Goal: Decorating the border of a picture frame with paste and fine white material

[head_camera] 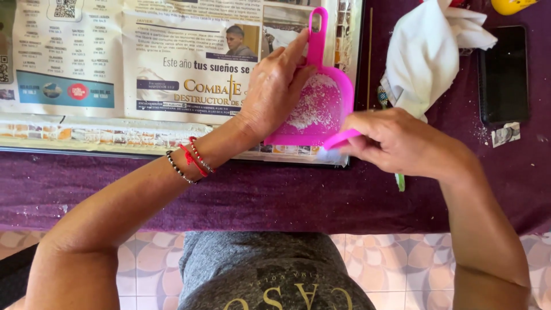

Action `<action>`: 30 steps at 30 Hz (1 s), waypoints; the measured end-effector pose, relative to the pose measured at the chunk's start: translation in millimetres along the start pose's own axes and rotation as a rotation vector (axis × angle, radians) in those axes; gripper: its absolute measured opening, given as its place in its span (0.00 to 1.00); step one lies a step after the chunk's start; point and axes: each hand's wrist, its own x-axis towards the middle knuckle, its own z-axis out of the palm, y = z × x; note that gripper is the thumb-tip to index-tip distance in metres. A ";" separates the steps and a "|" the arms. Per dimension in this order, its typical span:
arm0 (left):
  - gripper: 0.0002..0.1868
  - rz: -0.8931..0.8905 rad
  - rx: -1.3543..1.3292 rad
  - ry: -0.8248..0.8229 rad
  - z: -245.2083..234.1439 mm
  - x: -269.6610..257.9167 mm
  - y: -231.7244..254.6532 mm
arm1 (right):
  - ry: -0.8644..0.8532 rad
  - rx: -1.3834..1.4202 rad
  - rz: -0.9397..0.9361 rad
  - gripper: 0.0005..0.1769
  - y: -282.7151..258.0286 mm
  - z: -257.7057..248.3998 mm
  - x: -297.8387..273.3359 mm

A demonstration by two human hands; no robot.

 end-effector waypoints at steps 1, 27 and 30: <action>0.27 -0.017 0.001 -0.011 0.1 0.7 3.3 | -0.027 -0.073 0.019 0.12 -1.7 0.5 0.3; 0.29 0.026 -0.023 0.056 -3.2 8.5 -17.8 | 0.037 0.002 0.118 0.13 -1.9 -16.7 2.3; 0.29 0.029 -0.008 0.055 -1.4 9.2 -16.9 | -0.011 0.009 0.111 0.17 -3.5 -13.7 7.5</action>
